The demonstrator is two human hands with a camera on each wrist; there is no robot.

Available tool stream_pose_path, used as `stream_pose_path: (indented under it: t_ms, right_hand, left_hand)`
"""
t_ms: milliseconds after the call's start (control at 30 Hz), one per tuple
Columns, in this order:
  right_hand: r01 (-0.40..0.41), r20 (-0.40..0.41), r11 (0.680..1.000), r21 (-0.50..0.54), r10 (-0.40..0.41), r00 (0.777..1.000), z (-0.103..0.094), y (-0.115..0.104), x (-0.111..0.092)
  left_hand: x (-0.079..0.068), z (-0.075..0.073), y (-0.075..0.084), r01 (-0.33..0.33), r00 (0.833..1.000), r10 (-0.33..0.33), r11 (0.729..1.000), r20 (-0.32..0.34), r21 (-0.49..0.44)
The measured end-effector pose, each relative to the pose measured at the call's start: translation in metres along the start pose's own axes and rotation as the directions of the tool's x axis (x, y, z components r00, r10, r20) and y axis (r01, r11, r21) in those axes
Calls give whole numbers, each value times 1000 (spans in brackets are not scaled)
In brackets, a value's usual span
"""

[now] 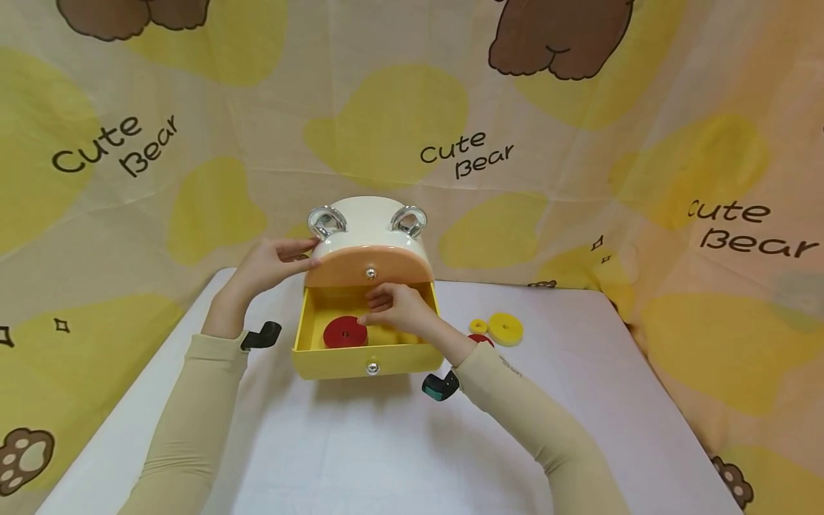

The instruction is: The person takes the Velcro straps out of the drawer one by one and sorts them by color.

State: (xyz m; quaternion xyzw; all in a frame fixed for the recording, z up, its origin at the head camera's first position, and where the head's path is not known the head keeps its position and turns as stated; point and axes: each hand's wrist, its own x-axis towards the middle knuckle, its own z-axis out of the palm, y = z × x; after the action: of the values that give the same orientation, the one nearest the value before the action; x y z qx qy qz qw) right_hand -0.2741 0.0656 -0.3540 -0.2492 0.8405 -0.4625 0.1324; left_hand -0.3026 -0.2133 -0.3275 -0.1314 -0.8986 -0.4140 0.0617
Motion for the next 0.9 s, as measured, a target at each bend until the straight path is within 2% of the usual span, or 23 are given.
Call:
stream_pose_path:
  t_ms: [233, 467, 900]
  right_hand:
    - [-33, 86, 999, -25, 35, 996, 2, 0, 7]
    - [-99, 163, 995, -7, 99, 982, 5, -2, 10]
    - [-125, 280, 988, -87, 145, 949, 9, -1, 13]
  left_hand:
    - [0, 1, -1, -3, 1000, 3, 1000, -1, -12]
    - [0, 1, -1, 6, 1000, -6, 1000, 6, -14]
    - [0, 1, -1, 0, 1000, 0, 1000, 1, -10]
